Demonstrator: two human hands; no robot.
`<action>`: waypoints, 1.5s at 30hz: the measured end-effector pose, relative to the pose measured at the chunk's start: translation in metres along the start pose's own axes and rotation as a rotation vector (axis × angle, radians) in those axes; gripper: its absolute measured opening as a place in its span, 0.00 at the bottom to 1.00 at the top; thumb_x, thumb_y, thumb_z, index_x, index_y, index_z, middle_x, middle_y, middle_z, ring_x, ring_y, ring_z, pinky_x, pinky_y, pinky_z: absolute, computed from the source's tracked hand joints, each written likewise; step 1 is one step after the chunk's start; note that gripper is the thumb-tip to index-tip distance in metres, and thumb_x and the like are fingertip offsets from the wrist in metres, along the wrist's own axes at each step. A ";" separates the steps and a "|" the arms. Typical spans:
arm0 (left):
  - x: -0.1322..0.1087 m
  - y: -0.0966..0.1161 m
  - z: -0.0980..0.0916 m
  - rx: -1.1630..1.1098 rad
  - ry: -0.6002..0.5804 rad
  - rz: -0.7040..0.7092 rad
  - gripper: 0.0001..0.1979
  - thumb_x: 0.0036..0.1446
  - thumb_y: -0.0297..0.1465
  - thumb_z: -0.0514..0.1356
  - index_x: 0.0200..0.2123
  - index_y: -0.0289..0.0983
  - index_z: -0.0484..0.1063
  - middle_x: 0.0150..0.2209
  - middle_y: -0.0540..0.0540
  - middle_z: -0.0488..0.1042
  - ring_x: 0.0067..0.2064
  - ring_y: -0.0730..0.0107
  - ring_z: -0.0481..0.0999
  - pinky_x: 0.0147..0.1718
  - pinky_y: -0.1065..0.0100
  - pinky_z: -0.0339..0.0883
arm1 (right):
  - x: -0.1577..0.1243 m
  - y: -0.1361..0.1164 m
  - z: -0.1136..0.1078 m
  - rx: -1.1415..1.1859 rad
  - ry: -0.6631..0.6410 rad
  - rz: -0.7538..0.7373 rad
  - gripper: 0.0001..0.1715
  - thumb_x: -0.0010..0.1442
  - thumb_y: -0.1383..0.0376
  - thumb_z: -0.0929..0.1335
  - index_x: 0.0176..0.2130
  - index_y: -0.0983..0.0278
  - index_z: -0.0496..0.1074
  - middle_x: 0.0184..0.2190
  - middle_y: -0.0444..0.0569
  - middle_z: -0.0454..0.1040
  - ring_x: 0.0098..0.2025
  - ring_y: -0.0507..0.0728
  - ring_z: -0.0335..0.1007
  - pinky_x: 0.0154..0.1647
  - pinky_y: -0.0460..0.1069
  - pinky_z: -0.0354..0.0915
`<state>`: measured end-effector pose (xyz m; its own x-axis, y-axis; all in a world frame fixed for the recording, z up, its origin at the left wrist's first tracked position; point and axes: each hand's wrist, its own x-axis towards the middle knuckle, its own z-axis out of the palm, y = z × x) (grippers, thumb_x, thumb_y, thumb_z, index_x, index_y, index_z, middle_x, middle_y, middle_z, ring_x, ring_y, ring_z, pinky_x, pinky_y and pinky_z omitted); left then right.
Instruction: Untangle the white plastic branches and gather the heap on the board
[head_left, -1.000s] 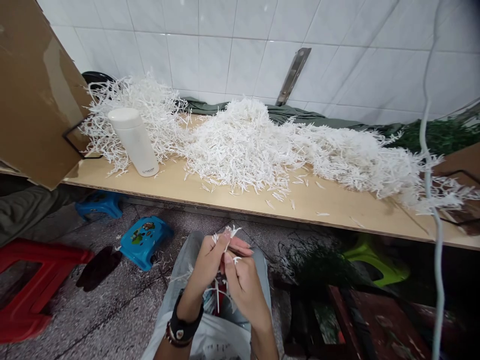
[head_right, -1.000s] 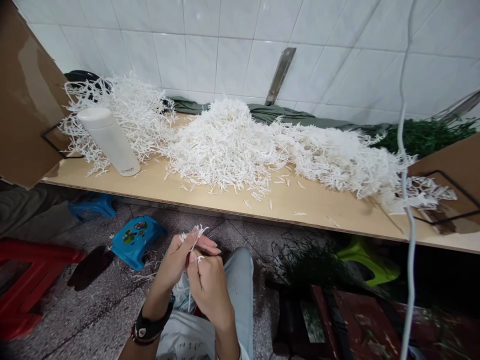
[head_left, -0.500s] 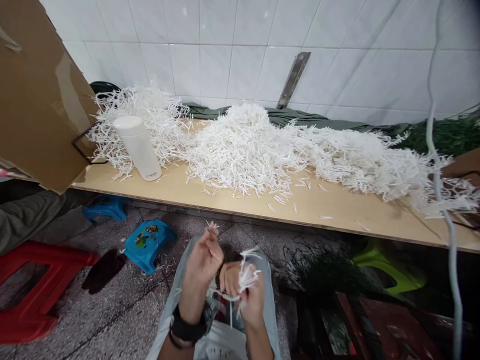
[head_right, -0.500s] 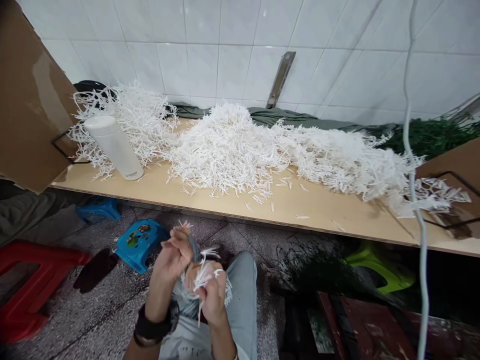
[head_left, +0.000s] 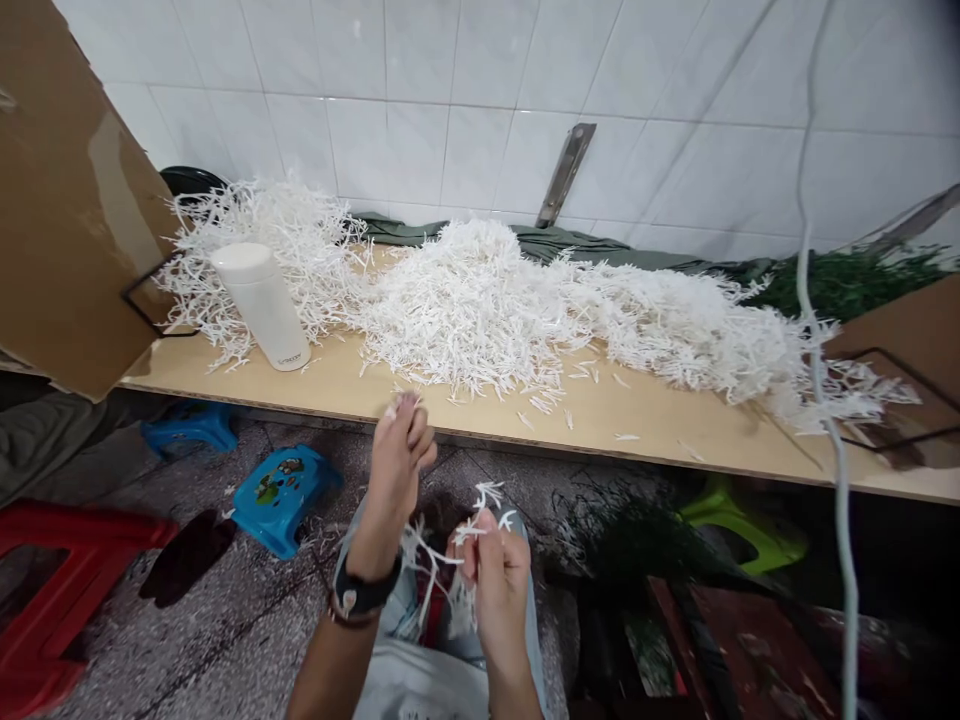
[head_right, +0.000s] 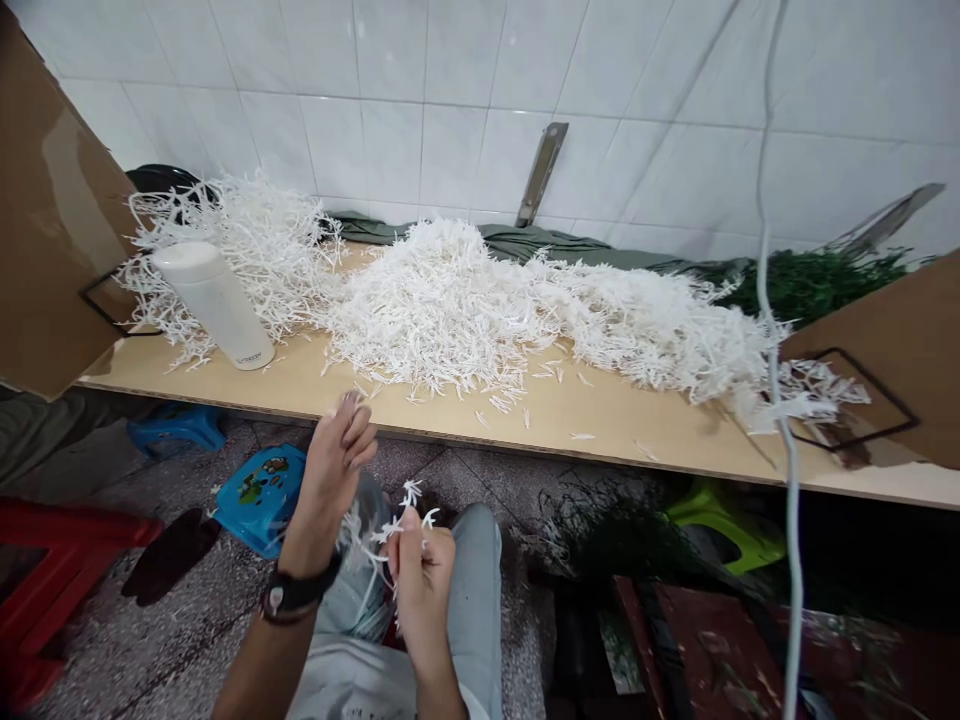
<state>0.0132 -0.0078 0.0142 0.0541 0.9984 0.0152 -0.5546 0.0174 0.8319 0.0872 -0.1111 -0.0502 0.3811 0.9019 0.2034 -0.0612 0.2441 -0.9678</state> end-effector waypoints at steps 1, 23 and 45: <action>0.020 0.003 0.010 0.232 -0.018 0.071 0.10 0.61 0.36 0.56 0.30 0.39 0.59 0.18 0.60 0.47 0.15 0.82 0.47 0.14 0.79 0.45 | 0.002 -0.004 -0.003 0.012 0.027 0.015 0.36 0.64 0.49 0.60 0.12 0.63 0.55 0.10 0.41 0.55 0.14 0.48 0.52 0.18 0.45 0.51; 0.017 0.055 0.036 0.684 -0.660 0.296 0.22 0.63 0.46 0.49 0.56 0.47 0.69 0.60 0.47 0.66 0.64 0.59 0.57 0.63 0.54 0.44 | 0.042 -0.067 0.004 0.087 0.133 0.047 0.31 0.61 0.46 0.61 0.18 0.64 0.62 0.12 0.41 0.58 0.15 0.48 0.51 0.14 0.43 0.49; -0.078 0.048 0.013 -0.191 -0.191 -0.208 0.17 0.61 0.40 0.56 0.40 0.34 0.77 0.43 0.39 0.80 0.45 0.61 0.78 0.38 0.70 0.72 | -0.004 -0.071 0.026 0.305 -0.177 -0.007 0.35 0.58 0.48 0.62 0.12 0.60 0.45 0.07 0.36 0.42 0.11 0.46 0.39 0.14 0.45 0.46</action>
<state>-0.0071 -0.0853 0.0600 0.3269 0.9447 -0.0258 -0.6597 0.2477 0.7096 0.0662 -0.1224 0.0219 0.2182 0.9411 0.2583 -0.3420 0.3217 -0.8829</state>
